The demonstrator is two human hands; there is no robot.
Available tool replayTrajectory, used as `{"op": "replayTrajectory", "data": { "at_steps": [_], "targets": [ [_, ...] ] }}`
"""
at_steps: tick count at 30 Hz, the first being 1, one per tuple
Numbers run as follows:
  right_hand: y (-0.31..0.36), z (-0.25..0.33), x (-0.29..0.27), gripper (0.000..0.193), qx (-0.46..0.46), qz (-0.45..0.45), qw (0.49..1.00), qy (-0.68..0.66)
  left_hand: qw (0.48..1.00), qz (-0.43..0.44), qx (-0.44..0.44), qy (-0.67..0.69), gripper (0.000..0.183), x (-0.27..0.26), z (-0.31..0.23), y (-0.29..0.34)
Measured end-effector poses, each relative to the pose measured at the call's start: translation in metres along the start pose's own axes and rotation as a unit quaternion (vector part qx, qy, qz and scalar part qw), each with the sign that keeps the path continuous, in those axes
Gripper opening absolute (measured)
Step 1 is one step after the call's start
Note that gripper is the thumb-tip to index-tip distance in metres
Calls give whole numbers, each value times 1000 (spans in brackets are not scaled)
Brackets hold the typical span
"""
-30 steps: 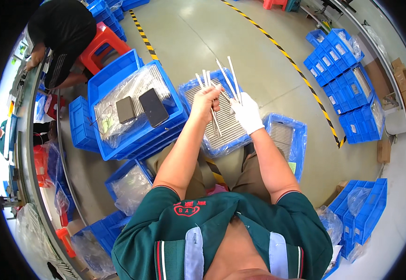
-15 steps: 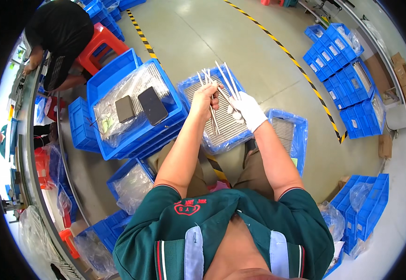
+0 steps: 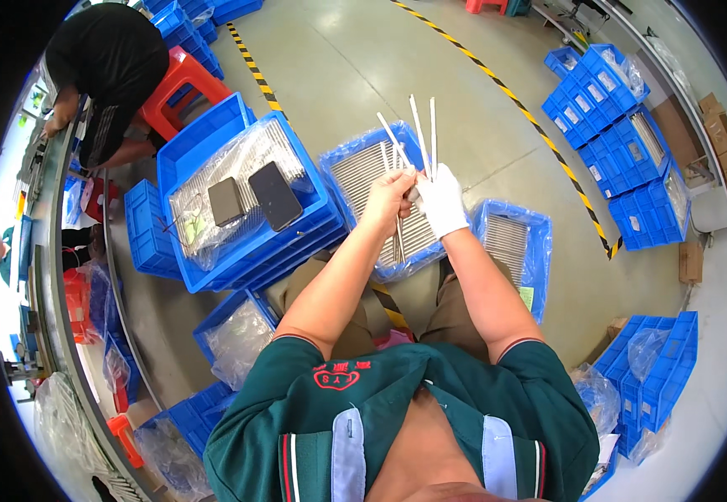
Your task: The person sits on the floor and repeatedly picks up bundles of thin metal rods from a blue crate, separates them, and places them into another crate. The person wears white gloves and handles the rods one by one or in small groups throughout the clip.
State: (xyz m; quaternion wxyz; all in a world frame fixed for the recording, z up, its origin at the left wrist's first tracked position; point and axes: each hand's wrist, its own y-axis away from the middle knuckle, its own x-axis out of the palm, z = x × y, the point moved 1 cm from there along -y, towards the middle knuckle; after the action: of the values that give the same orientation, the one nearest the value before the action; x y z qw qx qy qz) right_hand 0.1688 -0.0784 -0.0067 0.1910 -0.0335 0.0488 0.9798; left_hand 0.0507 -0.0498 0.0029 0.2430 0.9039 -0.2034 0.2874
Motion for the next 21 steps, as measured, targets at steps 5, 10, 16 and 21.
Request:
{"op": "replayTrajectory", "data": {
  "at_steps": [5, 10, 16, 21],
  "targets": [
    [-2, 6, -4, 16, -3, 7, 998, 70, 998, -5, 45, -51, 20, -8, 8, -5],
    [-31, 5, -20, 22, -33, -12, 999, 39, 989, 30, 25, -145, 21, 6, -3, 9],
    [-33, 16, -19, 24, 15, 22, 999, -29, 966, 90, -49, -236, 22, 6, 11, 8],
    [-34, 23, -26, 29, -40, 2, 990, 134, 940, 75, -46, -329, 24, 7, 14, 9]
  ]
}}
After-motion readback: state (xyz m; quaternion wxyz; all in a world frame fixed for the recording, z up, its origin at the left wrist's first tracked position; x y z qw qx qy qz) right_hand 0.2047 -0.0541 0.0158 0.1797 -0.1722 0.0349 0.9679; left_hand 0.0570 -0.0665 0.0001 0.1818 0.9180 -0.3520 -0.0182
